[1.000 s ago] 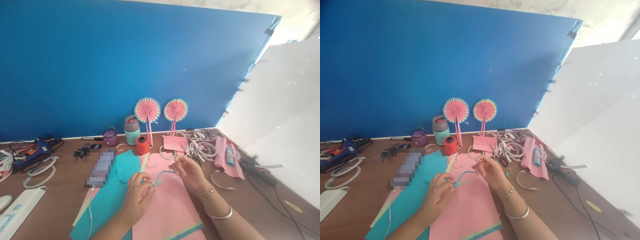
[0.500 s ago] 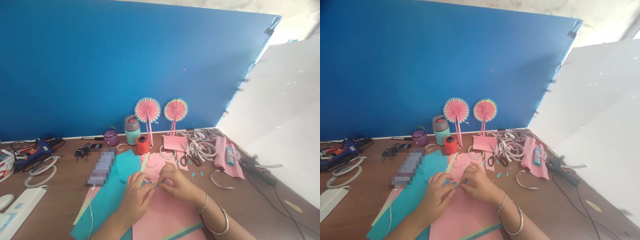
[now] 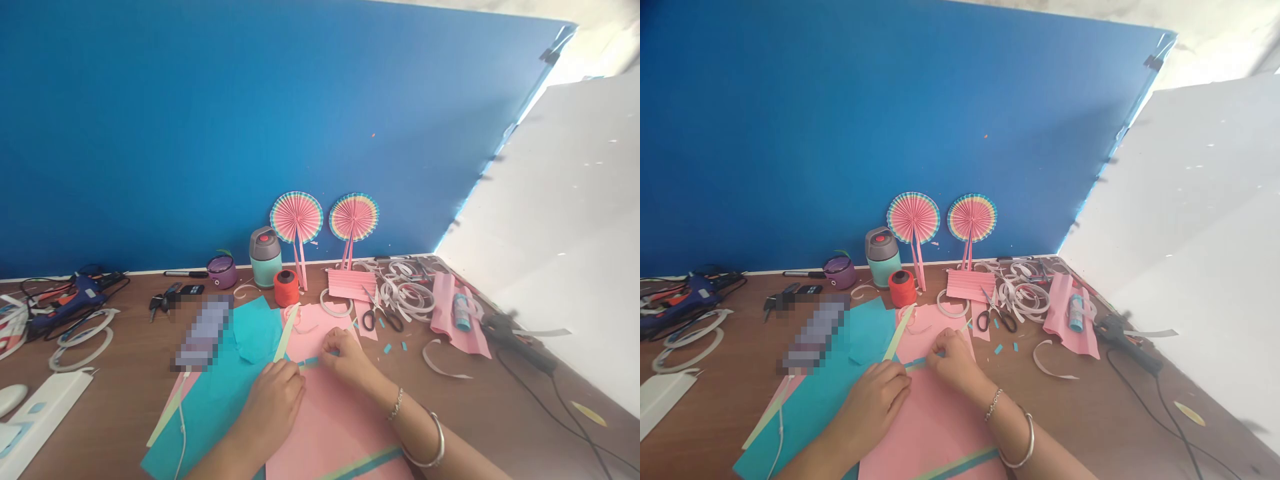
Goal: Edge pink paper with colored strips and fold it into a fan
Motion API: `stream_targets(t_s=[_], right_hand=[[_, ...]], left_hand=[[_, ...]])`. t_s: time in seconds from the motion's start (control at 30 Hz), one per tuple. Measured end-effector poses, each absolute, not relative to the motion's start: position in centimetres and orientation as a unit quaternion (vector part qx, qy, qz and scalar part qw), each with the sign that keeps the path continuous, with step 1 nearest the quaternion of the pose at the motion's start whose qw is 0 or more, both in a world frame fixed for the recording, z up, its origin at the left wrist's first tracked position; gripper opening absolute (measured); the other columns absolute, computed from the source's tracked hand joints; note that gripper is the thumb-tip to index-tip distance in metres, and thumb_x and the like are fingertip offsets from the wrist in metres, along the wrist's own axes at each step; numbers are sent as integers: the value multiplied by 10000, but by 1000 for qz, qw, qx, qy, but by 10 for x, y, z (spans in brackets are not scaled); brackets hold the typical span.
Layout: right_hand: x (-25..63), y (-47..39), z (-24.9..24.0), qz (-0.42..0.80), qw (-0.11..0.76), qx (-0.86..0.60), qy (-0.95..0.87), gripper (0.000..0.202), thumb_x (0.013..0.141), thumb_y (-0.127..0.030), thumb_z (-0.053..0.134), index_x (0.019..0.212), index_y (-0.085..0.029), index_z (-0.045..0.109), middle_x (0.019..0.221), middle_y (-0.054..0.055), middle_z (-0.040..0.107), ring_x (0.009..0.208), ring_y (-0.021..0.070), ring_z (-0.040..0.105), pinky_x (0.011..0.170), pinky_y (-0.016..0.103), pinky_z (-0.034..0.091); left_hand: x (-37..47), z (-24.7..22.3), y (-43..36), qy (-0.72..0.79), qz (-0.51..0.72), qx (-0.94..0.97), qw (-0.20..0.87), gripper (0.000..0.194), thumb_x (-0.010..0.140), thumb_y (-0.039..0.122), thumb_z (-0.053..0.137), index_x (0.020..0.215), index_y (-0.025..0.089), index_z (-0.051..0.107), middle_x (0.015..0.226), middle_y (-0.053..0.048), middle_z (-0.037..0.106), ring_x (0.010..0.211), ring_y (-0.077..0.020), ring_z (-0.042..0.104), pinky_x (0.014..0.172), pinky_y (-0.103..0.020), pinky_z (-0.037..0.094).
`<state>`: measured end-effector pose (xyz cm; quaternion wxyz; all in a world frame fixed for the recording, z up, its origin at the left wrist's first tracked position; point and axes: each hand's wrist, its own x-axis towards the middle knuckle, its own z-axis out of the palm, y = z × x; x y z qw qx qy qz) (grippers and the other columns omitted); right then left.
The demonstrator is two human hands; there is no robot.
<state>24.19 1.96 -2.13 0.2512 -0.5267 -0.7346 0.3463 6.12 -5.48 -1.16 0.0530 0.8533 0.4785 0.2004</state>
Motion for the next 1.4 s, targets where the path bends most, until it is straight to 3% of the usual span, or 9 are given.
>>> stream_targets(t_s=[1.1, 1.4], right_hand=[[235, 20, -13, 308, 195, -565, -740, 100, 651, -179, 551, 580, -152, 616, 772, 46, 568, 801, 198, 460, 735, 313, 381], [235, 20, -15, 306, 194, -568, -739, 96, 650, -192, 557, 585, -157, 619, 768, 46, 564, 812, 206, 471, 732, 310, 378]], left_hand=[[61, -9, -54, 477, 196, 856, 38, 279, 890, 82, 394, 778, 192, 624, 836, -50, 635, 792, -195, 579, 723, -356, 450], [62, -5, -56, 473, 187, 861, 9, 272, 872, 68, 384, 809, 183, 622, 1064, -76, 666, 863, -212, 599, 783, -392, 472]])
